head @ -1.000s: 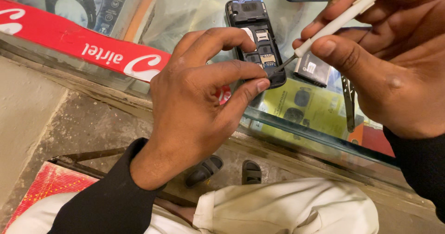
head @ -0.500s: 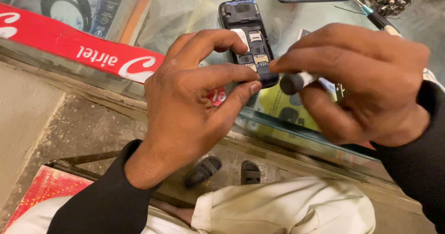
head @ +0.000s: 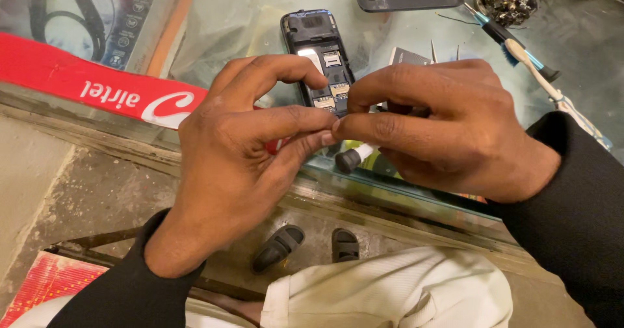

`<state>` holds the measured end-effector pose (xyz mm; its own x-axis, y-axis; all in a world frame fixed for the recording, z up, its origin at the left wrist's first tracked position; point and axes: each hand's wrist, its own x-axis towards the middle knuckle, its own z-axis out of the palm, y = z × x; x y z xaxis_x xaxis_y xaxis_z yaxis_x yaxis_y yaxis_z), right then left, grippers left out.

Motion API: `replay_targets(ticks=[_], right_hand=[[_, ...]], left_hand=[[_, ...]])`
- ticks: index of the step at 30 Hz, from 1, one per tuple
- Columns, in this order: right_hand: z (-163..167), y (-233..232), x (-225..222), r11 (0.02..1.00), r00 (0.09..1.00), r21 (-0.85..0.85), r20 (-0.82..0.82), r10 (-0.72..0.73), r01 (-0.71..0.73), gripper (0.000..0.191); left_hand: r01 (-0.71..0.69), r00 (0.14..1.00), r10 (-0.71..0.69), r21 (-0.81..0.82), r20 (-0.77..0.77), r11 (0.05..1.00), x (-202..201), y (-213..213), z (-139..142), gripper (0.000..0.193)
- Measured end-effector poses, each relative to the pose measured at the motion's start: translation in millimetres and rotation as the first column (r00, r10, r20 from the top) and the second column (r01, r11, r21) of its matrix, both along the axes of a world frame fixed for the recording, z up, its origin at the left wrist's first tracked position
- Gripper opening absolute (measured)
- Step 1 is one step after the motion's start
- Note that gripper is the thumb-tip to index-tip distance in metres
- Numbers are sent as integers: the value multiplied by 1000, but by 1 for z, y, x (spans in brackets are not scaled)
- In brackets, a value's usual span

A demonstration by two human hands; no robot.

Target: The person disassembles and reassembles mobile phones on a glass counter. They remove a back cover and battery from a smartphone, pry open a feature phone with tweezers, and use a screwdriver-like tool to work on the SIM card compartment of the opened handset.

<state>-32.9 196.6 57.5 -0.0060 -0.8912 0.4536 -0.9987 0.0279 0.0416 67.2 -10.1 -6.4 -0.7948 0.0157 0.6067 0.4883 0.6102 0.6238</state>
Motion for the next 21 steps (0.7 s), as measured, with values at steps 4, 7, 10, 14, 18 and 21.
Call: replay_targets(ticks=[4, 7, 10, 14, 18, 21], right_hand=[[-1, 0, 3, 999, 999, 31, 23, -37, 36, 31], [-2, -2, 6, 998, 999, 38, 17, -48, 47, 36], [2, 5, 0, 994, 993, 56, 65, -95, 91, 35], [20, 46, -33, 954, 955, -97, 108, -274, 285, 12], [28, 105, -78, 767, 776, -120, 76, -626, 631, 9], [21, 136, -105, 607, 609, -54, 108, -786, 793, 19]], left_hand=[[18, 1000, -19, 28, 23, 999, 0, 0, 1, 15], [35, 999, -36, 42, 35, 998, 1, -1, 3, 14], [-4, 1000, 4, -5, 28, 1000, 1, 4, 5, 16], [-80, 997, 81, -61, 13, 995, 0, 12, 7, 21], [-129, 991, 125, -131, -36, 983, -2, 15, 9, 25], [-177, 983, 163, -187, -87, 966, -3, 19, 8, 29]])
